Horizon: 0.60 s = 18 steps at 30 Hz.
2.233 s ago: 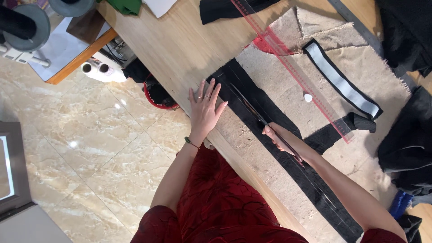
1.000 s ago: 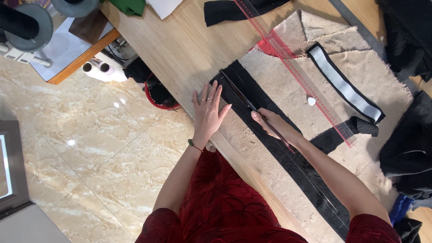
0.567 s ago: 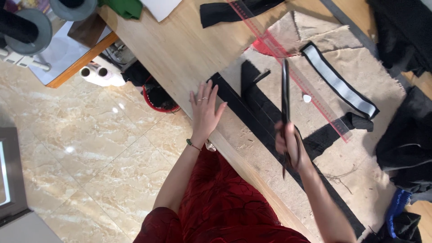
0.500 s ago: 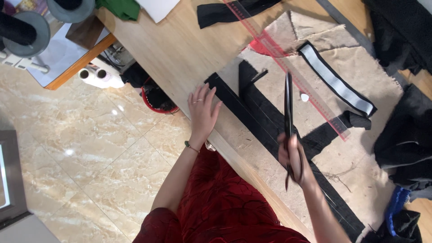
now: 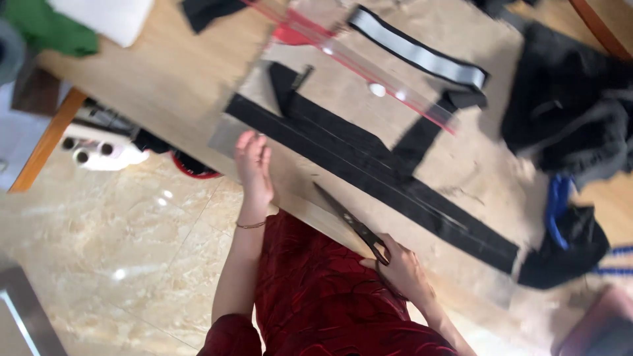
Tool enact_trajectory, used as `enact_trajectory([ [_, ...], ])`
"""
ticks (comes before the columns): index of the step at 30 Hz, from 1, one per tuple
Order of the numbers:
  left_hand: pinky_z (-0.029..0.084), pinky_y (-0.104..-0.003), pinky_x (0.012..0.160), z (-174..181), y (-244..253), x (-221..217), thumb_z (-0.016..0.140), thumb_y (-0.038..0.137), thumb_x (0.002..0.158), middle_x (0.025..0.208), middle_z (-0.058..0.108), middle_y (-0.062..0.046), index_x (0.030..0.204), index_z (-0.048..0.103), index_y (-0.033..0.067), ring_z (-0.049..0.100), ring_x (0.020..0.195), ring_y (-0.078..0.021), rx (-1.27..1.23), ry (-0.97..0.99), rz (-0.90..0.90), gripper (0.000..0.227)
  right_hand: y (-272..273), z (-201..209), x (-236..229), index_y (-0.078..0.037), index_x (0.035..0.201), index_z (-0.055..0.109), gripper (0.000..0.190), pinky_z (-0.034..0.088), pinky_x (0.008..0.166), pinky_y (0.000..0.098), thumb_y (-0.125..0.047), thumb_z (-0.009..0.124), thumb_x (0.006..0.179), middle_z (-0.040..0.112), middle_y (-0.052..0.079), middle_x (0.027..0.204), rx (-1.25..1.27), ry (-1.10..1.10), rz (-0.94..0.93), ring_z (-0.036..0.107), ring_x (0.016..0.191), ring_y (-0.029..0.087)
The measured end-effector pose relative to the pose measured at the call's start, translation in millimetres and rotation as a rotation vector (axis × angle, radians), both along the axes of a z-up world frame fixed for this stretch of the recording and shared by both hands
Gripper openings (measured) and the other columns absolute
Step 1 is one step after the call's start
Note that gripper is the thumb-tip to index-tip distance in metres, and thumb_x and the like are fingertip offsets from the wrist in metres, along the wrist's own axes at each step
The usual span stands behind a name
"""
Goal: The person uses shears to cut a long strip of black fabric on a wooden table. They measure the fabric with a ruler, cut it into smaller pieces, and then place a white strip on top of a black piece to cut it to size.
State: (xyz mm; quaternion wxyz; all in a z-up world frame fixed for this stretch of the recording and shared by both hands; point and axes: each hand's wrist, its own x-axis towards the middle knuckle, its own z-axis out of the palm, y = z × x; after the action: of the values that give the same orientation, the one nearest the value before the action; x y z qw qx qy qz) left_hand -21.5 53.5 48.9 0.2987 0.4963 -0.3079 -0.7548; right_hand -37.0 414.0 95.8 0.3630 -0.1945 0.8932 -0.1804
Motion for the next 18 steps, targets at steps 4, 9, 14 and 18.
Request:
enact_trajectory([
  [4, 0.054, -0.039, 0.103, -37, 20, 3, 0.065, 0.035, 0.093, 0.130, 0.057, -0.016, 0.140, 0.048, 0.0081, 0.058, 0.123, -0.0195, -0.442, -0.080, -0.129, 0.056, 35, -9, 15, -0.027, 0.128, 0.058, 0.068, 0.051, 0.066, 0.0354, -0.063, 0.079, 0.074, 0.064, 0.002, 0.074, -0.029, 0.038, -0.063, 0.066, 0.067, 0.022],
  [9, 0.037, -0.056, 0.104, -20, 10, -33, 0.072, 0.042, 0.098, 0.142, 0.055, -0.019, 0.144, 0.045, 0.0037, 0.049, 0.126, -0.0426, -1.431, -0.734, -0.384, 0.066, 83, -21, 45, -0.025, 0.129, 0.060, 0.069, 0.056, 0.072, 0.0389, -0.059, 0.081, 0.072, 0.078, 0.005, 0.097, -0.088, 0.123, -0.218, 0.075, 0.090, 0.026],
  [14, 0.040, -0.053, 0.082, -42, -26, -75, 0.081, 0.040, 0.087, 0.116, 0.067, -0.019, 0.147, 0.038, 0.0048, 0.053, 0.108, -0.0394, -1.474, -1.076, -0.462, 0.082, 105, -15, 63, -0.028, 0.129, 0.062, 0.066, 0.050, 0.075, 0.0349, -0.059, 0.078, 0.074, 0.067, 0.001, 0.084, 0.025, 0.008, -0.394, 0.066, 0.082, 0.022],
  [18, 0.050, -0.051, 0.091, -30, -24, -102, 0.069, 0.004, 0.088, 0.133, 0.069, -0.015, 0.144, 0.040, 0.0115, 0.073, 0.103, -0.0375, -1.385, -0.775, -0.552, 0.063, 98, -1, 69, -0.029, 0.123, 0.062, 0.059, 0.046, 0.069, 0.0298, -0.058, 0.079, 0.075, 0.056, -0.002, 0.066, 0.032, -0.015, -0.495, 0.060, 0.065, 0.016],
])
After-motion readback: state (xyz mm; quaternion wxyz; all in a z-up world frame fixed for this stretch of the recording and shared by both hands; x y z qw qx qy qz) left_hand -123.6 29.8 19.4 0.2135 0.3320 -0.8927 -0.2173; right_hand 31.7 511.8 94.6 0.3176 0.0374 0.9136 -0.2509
